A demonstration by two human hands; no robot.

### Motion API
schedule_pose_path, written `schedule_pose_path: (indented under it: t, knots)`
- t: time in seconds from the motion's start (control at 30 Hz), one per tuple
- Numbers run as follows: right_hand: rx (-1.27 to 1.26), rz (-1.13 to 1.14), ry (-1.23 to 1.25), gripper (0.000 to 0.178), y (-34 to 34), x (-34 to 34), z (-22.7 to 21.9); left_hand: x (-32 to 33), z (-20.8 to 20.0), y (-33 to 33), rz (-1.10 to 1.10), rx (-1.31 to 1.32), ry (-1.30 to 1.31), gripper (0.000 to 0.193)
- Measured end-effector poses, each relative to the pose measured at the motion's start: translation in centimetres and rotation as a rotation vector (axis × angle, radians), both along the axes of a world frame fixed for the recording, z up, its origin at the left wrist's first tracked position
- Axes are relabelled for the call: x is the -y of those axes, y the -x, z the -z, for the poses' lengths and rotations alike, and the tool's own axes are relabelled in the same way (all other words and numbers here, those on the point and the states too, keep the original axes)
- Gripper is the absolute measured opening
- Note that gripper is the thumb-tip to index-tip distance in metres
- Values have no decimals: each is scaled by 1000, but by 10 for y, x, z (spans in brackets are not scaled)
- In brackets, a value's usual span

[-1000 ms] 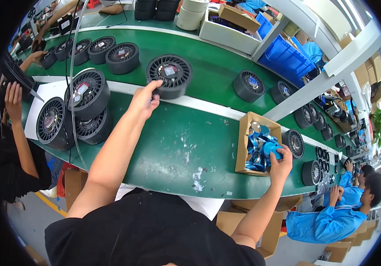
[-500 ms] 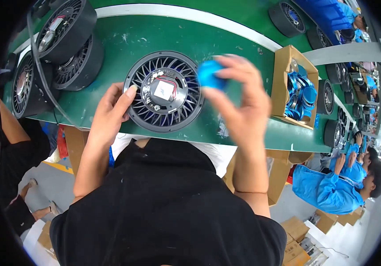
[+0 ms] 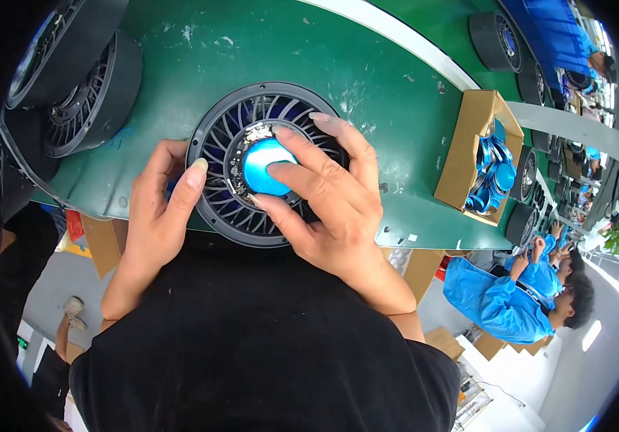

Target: The person assembles blue circular components into black motor housings by hand, taking the components from a cardboard box and inserting them into the housings.

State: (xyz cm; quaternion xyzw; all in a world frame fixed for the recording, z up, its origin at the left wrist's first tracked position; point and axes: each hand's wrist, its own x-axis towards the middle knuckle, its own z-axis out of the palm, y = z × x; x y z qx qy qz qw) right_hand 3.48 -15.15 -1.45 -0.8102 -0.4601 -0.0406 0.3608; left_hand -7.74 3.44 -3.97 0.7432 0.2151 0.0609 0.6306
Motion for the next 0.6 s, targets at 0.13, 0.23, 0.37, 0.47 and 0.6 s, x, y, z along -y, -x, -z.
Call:
schedule_pose_path:
  t: [0.13,0.23,0.37,0.47,0.6]
  knots:
    - [4,-22,2,31,-1,-1,0,0,3,-1,-21,20,3,39]
    - [36,-49,2,28,-3,0,0,2,-2,-2,-19,2,7,40]
    - [38,-74,49,28,-2,1,-4,3,-11,-8,-59,56,-156,41]
    - [65,-61,82,28,1,1,-7,-8,-15,-17,186,332,-669,46]
    - [73,-55,118,31,3,4,-9,5,-27,-28,171,231,-733,34]
